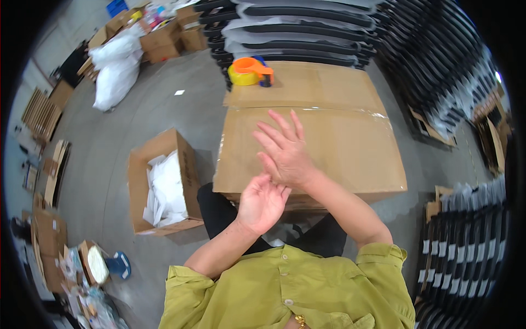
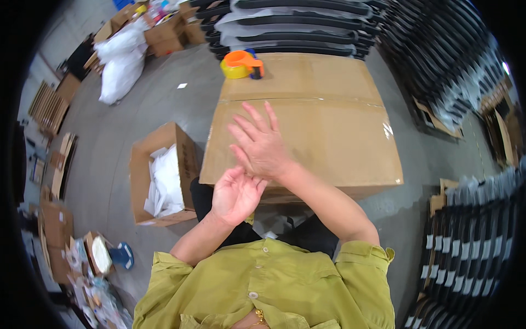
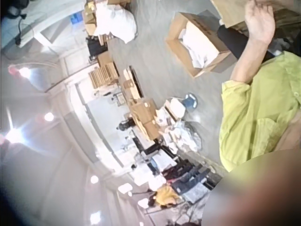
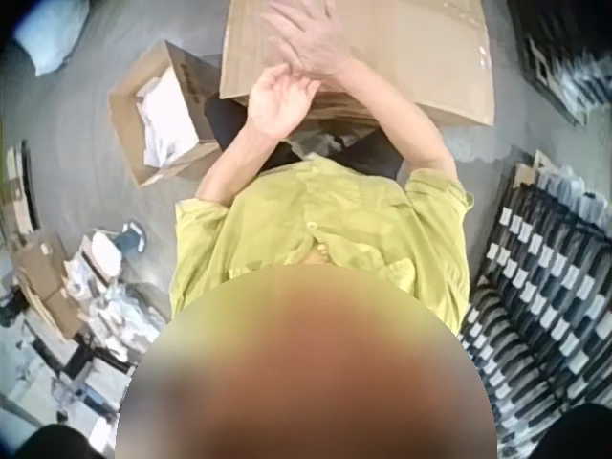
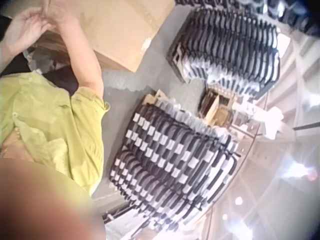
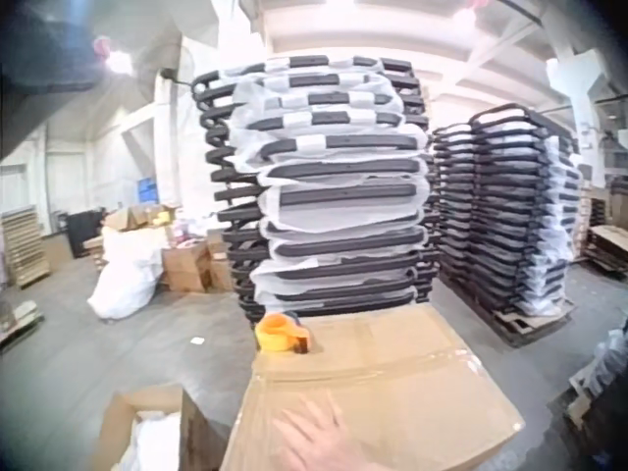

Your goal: Preparing and applying foam padding to a large shipping box using a tape dispenser.

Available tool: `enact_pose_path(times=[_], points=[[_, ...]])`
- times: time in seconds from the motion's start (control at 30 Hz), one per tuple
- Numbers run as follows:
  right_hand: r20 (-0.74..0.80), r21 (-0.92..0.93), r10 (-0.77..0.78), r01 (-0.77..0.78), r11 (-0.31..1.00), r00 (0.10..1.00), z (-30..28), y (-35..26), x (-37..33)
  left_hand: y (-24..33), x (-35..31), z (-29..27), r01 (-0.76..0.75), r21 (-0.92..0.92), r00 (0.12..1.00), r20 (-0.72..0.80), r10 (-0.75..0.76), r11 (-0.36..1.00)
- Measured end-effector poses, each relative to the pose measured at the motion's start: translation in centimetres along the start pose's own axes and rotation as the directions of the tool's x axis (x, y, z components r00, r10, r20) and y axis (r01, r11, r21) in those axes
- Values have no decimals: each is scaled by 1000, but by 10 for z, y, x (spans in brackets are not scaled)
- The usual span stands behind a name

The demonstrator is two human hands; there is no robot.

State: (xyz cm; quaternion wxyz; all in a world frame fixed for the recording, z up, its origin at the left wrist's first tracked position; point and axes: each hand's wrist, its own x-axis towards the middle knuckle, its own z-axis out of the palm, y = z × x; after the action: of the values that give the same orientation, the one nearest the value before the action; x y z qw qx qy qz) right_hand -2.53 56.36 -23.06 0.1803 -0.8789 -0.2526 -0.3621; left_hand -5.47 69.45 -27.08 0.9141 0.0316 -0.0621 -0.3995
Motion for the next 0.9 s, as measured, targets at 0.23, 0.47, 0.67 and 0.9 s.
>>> enact_pose_path(times=[0.23,0.47,0.67,0.9], points=[[48,55,-3,0,999,999,7,-3,25,47,-20,35,-107,835,919,-124,374,539],[298,96,6,-36,995,955,4,13,6,104,-56,49,-35,829,618,456,640,-558],[416,152,-77,14,988,906,2,19,-4,106,-61,76,-501,217,527,844,-96,-838],[569,222,-164,42,974,806,-4,20,-28,75,-48,45,-831,192,483,713,-508,-522]])
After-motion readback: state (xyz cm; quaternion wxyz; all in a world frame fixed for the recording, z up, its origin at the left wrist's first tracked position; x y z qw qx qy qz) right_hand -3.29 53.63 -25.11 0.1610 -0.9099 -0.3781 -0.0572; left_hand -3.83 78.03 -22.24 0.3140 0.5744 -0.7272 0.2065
